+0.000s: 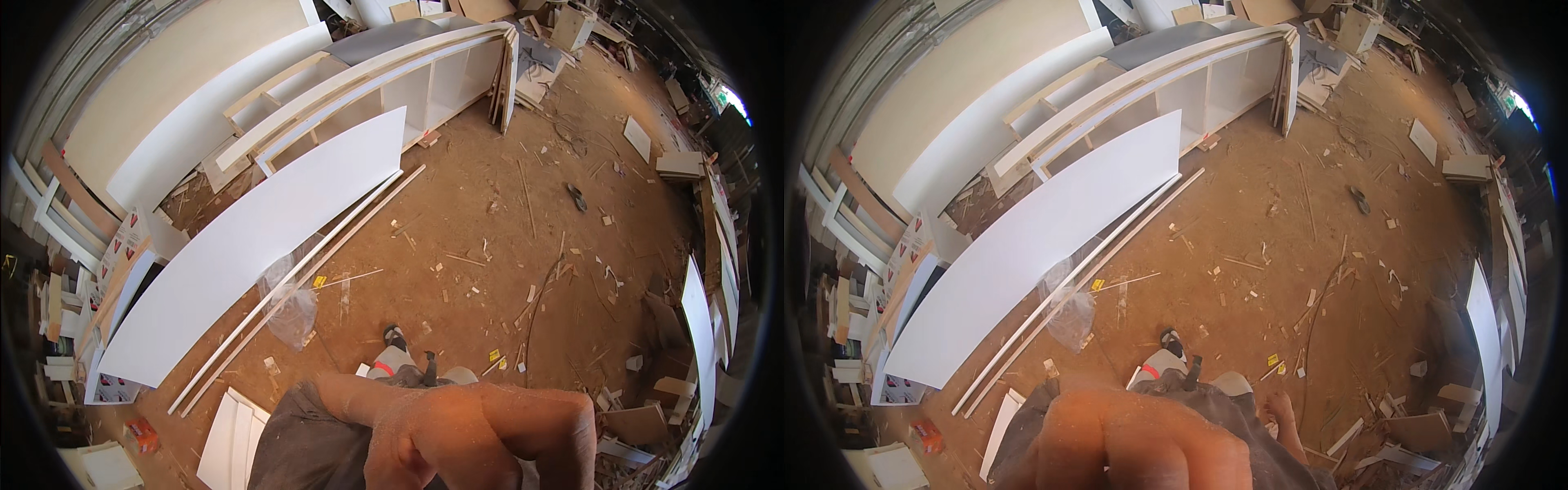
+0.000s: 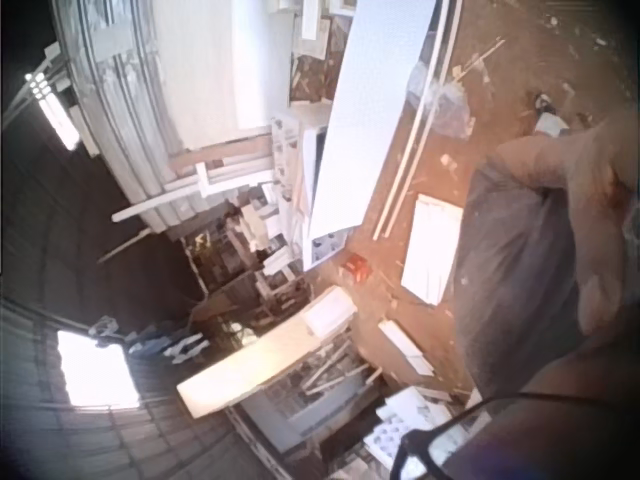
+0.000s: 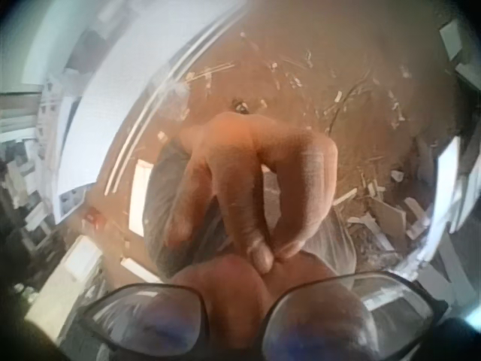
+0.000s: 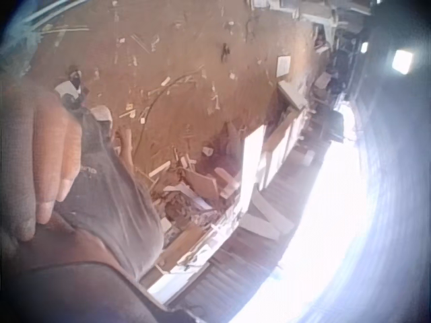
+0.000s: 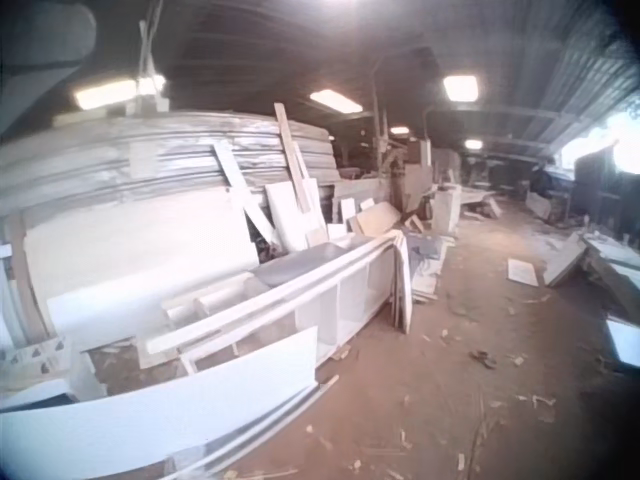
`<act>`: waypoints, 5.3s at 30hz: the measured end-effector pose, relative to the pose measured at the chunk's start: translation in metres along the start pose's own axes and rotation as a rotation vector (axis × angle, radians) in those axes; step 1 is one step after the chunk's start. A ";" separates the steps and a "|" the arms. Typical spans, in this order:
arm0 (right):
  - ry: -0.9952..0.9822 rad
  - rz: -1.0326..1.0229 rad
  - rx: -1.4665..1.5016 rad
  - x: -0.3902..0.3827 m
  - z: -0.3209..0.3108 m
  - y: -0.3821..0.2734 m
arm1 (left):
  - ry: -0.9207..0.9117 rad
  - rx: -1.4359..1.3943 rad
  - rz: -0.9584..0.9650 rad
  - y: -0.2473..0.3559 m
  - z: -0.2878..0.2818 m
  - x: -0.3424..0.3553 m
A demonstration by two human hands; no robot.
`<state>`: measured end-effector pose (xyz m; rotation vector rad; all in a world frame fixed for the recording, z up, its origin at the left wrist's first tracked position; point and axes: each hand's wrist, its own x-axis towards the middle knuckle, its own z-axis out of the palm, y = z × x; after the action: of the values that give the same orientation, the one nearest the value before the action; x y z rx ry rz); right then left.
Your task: The person uses a table saw to cut a white board, then picks up and moves several cut wood strips around the workshop floor.
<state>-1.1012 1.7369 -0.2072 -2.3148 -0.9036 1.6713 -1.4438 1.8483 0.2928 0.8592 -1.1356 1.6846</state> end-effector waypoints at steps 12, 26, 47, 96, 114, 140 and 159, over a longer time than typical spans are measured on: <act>-0.419 -0.369 -0.567 0.277 0.065 -0.429 | 1.546 1.689 -0.992 0.231 -0.246 -0.170; -0.654 -0.691 -1.186 0.354 0.290 -0.727 | 2.282 2.086 -0.762 0.216 -0.293 -0.365; -1.411 -1.938 -2.620 0.579 0.708 -0.591 | 3.422 1.005 -0.385 0.215 -0.451 -0.539; -1.576 -1.558 -1.195 -0.127 0.508 -0.460 | 3.161 2.263 0.764 0.127 -0.035 -0.454; -2.263 -1.256 -0.845 -0.565 0.530 -0.092 | 2.584 1.741 2.029 0.148 0.237 -0.465; -2.539 -1.056 -0.432 -1.010 0.533 0.542 | 2.401 1.538 2.400 0.096 0.879 -0.675; -3.060 0.231 -0.636 -1.457 0.446 1.018 | 2.719 1.735 2.542 0.154 1.403 -0.745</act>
<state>-1.4049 0.0199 0.3578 -1.2218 0.3130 -1.6977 -1.2421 0.2829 0.0539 1.5979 -1.3445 -0.7609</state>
